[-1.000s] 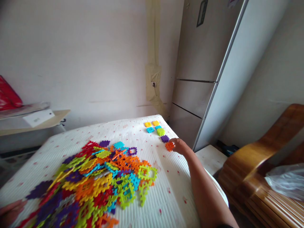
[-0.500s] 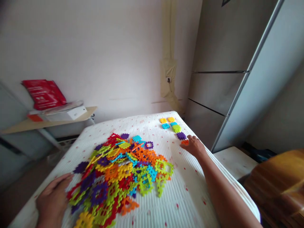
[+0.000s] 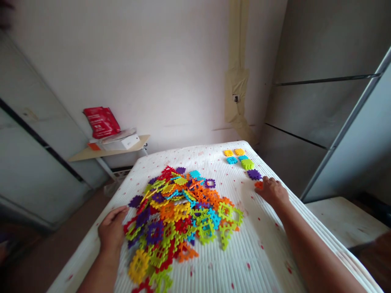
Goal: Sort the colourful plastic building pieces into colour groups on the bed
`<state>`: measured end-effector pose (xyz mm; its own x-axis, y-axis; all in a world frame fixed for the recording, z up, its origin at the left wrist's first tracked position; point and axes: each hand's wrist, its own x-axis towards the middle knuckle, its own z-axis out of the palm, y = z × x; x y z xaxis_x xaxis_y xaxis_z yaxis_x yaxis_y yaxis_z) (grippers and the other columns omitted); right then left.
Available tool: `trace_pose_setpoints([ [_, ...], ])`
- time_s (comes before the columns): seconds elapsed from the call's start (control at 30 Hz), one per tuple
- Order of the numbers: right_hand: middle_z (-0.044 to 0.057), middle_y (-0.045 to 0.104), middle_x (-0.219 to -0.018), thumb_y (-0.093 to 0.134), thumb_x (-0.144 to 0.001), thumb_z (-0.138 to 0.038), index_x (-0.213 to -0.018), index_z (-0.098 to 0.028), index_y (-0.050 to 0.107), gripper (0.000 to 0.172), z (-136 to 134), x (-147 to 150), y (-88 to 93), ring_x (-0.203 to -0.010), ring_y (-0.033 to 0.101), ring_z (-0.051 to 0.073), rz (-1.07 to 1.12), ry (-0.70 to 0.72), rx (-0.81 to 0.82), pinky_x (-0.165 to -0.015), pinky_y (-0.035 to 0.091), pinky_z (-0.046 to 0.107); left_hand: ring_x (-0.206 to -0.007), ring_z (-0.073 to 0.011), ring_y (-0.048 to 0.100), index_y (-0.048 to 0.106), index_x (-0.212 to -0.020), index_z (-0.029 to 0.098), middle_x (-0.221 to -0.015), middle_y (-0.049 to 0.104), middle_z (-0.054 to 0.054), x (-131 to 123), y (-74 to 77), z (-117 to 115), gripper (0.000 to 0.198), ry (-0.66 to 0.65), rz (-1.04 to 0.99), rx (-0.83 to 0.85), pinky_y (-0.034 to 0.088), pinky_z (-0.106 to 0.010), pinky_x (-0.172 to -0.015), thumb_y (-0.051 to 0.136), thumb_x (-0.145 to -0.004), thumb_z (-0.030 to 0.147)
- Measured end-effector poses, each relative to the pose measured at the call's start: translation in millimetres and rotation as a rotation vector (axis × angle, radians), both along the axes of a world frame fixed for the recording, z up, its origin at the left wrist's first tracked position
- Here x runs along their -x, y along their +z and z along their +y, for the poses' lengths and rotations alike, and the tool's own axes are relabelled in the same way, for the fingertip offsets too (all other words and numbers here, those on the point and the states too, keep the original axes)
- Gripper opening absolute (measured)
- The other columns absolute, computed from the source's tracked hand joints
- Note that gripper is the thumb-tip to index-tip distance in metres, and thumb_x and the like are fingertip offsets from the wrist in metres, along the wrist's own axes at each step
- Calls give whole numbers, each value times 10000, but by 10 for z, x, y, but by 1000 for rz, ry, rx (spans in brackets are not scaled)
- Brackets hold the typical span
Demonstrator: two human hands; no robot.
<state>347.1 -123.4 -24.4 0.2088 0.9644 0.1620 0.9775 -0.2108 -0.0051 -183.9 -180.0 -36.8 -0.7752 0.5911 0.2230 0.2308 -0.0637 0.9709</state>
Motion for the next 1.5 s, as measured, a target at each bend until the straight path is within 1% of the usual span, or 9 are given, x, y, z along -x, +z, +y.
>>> trace_pose_setpoints([
  [0.17,163,620,-918,518,-768,-529,-953,-144,570,430,-35,-30,76,-870,607,310,9,11,-47,-674,466,374,-783,-229,616,666,-803,138,-770,675,-61,-30,47,-10,351,-47,75,13,479,-402,-808,635,-565,395],
  [0.3,159,622,-937,468,-813,-510,-958,-168,583,389,-149,51,255,-887,590,313,-20,32,-239,-696,463,385,-808,-228,612,682,-850,167,-850,687,-68,-166,273,-32,345,-143,204,45,470,-387,-824,638,-590,390],
  [0.43,114,643,-947,421,-861,-401,-953,-212,604,278,-266,345,224,-858,603,248,120,349,-306,-752,457,352,-881,-208,605,693,-868,199,-919,681,-68,-470,592,12,267,-401,692,123,459,-340,-851,521,-736,355],
  [0.57,79,647,-863,388,-892,-356,-874,-230,620,265,-338,676,51,-803,606,201,225,661,-214,-705,454,301,-936,-192,594,704,-864,219,-913,686,-70,-799,775,193,243,-574,1171,382,433,-298,-885,509,-773,331],
  [0.77,46,600,-745,324,-936,-307,-764,-207,582,326,-346,841,9,-705,566,151,177,728,-125,-628,409,247,-908,-259,594,696,-908,209,-873,682,-125,-1066,797,441,253,-527,1299,586,433,-365,-797,556,-758,357],
  [0.87,42,597,-747,329,-938,-298,-758,-188,577,325,-332,843,20,-695,553,134,180,717,-116,-628,387,233,-923,-266,584,682,-934,206,-897,679,-126,-1148,816,455,242,-515,1354,652,418,-385,-797,521,-780,299],
  [1.0,38,603,-761,356,-929,-270,-778,-173,586,292,-318,852,23,-710,554,130,169,703,-100,-634,375,232,-928,-262,573,677,-807,210,-887,677,-95,-1228,848,419,241,-523,1425,694,408,-386,-782,436,-802,223],
  [1.2,41,607,-778,395,-917,-254,-775,-173,591,256,-323,859,49,-726,559,129,166,690,-77,-653,378,228,-899,-240,577,658,-777,214,-870,667,-80,-1238,801,427,267,-559,1492,680,398,-346,-743,394,-815,210],
  [1.5,47,605,-786,367,-922,-258,-792,-173,599,279,-319,847,30,-733,569,138,208,689,-60,-653,387,231,-751,-203,562,648,-722,207,-742,636,-62,-1154,705,441,192,-575,1332,557,356,-309,-676,463,-770,191],
])
